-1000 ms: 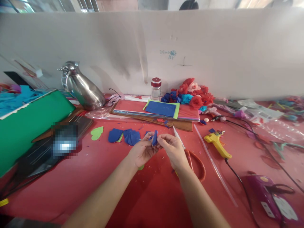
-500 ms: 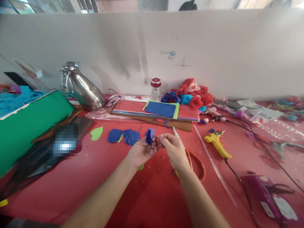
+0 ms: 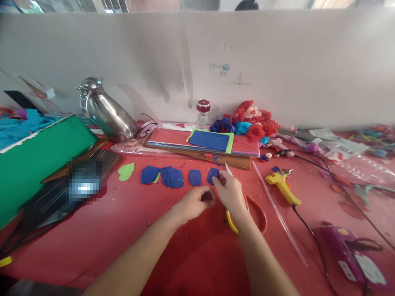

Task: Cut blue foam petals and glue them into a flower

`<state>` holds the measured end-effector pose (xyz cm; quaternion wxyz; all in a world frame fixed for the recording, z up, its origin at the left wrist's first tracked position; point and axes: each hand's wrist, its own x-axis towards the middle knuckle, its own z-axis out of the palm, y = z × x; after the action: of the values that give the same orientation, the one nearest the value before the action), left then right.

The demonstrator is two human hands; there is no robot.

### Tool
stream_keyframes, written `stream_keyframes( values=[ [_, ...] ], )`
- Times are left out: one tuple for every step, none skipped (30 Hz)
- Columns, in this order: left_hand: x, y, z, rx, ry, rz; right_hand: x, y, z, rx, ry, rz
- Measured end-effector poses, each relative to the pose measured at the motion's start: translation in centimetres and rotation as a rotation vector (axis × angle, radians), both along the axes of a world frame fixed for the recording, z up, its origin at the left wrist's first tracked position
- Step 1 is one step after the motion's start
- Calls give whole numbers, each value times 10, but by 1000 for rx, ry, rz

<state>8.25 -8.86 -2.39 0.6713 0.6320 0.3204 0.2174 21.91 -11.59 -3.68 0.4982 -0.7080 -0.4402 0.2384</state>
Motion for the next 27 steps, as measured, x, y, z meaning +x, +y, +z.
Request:
stream_keyframes(
  values=[
    [-1, -3, 0, 3, 27, -139, 1, 1, -2, -24, -63, 11],
    [-2, -6, 0, 8, 48, -254, 1, 1, -5, -41, -120, 21],
    [-2, -9, 0, 18, 63, -341, 1, 2, -6, -49, -170, 27],
    [-3, -10, 1, 30, 75, -398, 1, 2, -7, -49, -212, 23],
    [-3, -12, 2, 43, 81, -430, 0, 2, -7, -41, -250, 6],
    [-3, -12, 3, 51, 81, -439, 0, 2, -7, -27, -286, -18],
    [-3, -12, 4, 51, 74, -440, -1, 1, -7, -9, -320, -46],
    [-3, -12, 5, 44, 65, -439, -1, 1, -6, 10, -350, -66],
    [-3, -12, 6, 33, 56, -436, -1, 0, -5, 29, -377, -75],
    [-4, -11, 7, 20, 48, -433, -1, -1, -3, 44, -401, -74],
    [-4, -11, 8, 9, 43, -429, -1, -1, -2, 52, -420, -64],
    [-4, -11, 9, 1, 42, -426, -1, -2, -1, 54, -435, -48],
    [-5, -11, 10, -2, 42, -427, -2, -2, 1, 52, -446, -31],
    [-5, -11, 10, 0, 46, -427, -2, -3, 2, 49, -454, -15],
    [-6, -10, 11, 6, 53, -425, -2, -3, 3, 47, -457, -4],
    [-6, -10, 13, 18, 64, -423, -2, -3, 4, 46, -456, 4],
    [-6, -9, 15, 40, 79, -415, -3, -4, 6, 48, -452, 8],
    [-7, -9, 18, 75, 96, -395, -3, -4, 7, 52, -446, 7],
    [-9, -9, 23, 127, 113, -354, -4, -5, 8, 54, -442, 9],
    [-11, -11, 29, 196, 133, -294, -4, -5, 9, 55, -439, 12],
    [-14, -13, 35, 274, 153, -226, -5, -5, 9, 54, -437, 16],
    [-19, -17, 42, 354, 178, -155, -6, -5, 10, 53, -437, 25],
    [-26, -23, 50, 421, 211, -108, -8, -6, 10, 54, -439, 41],
    [-36, -30, 56, 463, 247, -108, -10, -6, 9, 56, -445, 66],
    [-48, -39, 61, 480, 290, -127, -13, -6, 9, 56, -453, 97],
    [-64, -49, 64, 483, 344, -147, -17, -7, 8, 52, -466, 139],
    [-83, -59, 64, 470, 418, -140, -22, -8, 7, 39, -484, 190]
  ],
)
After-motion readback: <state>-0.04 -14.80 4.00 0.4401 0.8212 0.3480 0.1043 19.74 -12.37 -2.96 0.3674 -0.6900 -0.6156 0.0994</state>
